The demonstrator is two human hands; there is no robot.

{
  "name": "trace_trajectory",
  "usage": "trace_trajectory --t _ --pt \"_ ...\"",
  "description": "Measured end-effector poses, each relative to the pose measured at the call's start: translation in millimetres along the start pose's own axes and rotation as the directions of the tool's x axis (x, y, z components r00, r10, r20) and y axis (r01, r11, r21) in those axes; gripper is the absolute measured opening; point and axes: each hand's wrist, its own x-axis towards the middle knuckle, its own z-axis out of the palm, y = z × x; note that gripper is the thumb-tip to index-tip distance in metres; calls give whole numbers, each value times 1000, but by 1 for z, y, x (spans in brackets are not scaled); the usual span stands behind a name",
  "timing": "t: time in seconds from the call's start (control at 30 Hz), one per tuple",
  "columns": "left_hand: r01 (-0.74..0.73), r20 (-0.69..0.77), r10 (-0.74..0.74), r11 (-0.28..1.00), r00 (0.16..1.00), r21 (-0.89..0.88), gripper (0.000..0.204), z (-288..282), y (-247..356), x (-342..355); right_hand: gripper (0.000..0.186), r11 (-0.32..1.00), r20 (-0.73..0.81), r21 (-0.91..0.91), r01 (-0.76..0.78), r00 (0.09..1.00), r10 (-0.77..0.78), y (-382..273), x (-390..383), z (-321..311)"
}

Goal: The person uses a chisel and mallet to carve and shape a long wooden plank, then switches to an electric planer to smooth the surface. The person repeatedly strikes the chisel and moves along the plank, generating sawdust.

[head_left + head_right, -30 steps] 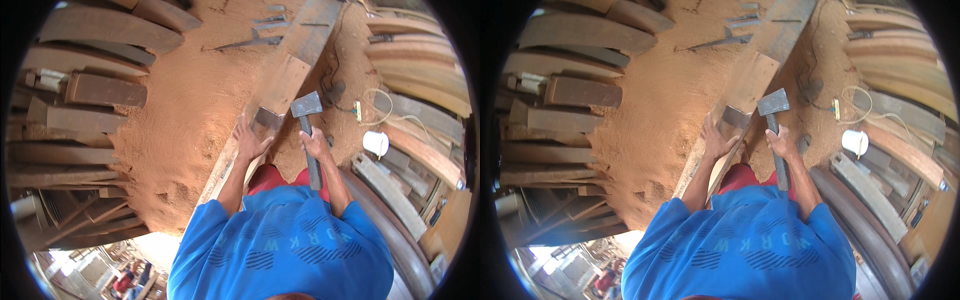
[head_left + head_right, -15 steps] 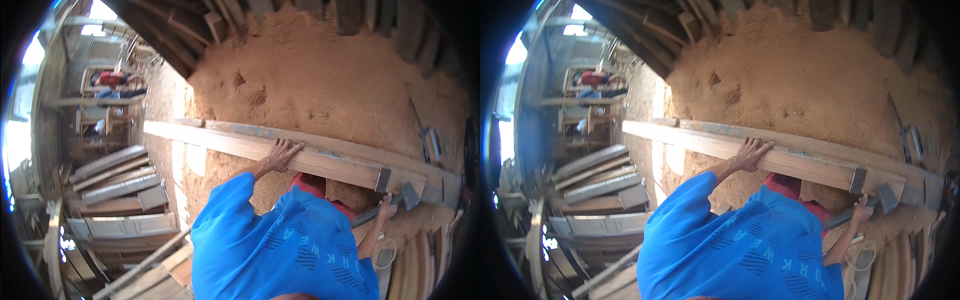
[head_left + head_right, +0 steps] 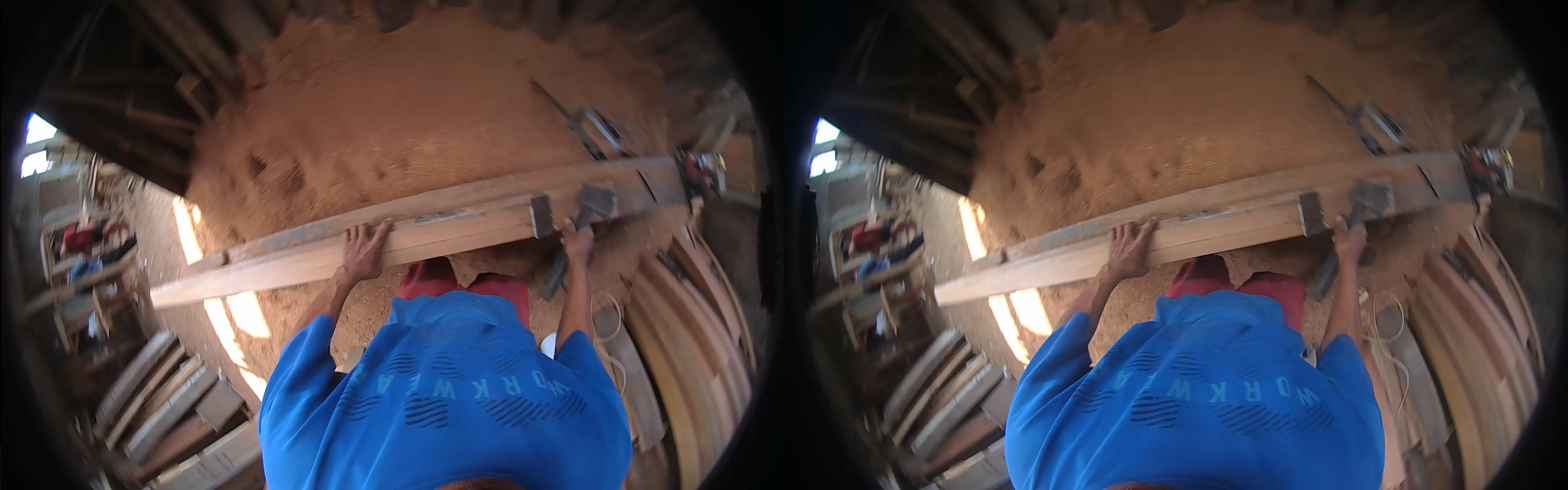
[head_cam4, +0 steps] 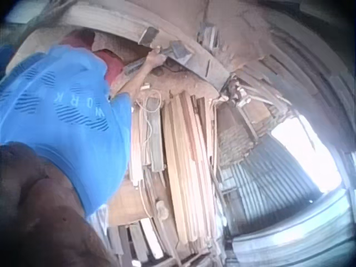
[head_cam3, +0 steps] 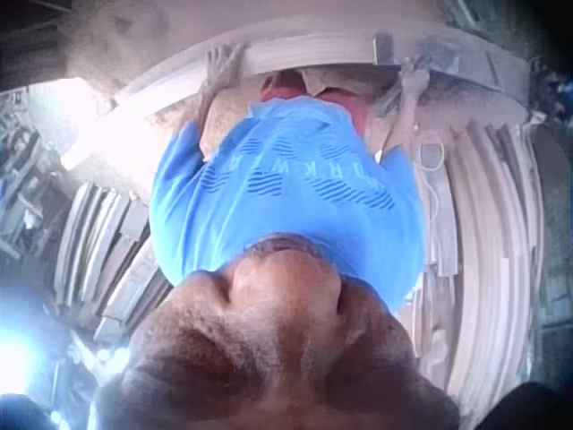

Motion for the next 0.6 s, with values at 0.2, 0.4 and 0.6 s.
trace_trajectory --t 0.2,0.4,0.6 --pt "-47 146 37 996 989 69 125 -17 19 15 37 965 -76 217 -150 982 170 -42 -50 -28" --pt "-240 105 239 971 965 -1 116 -17 56 65 30 988 -352 -88 127 924 -150 -24 -142 -9" --pt "-554 -83 563 758 822 -345 61 -29 214 205 45 995 -179 3 -100 979 99 -57 -176 12"
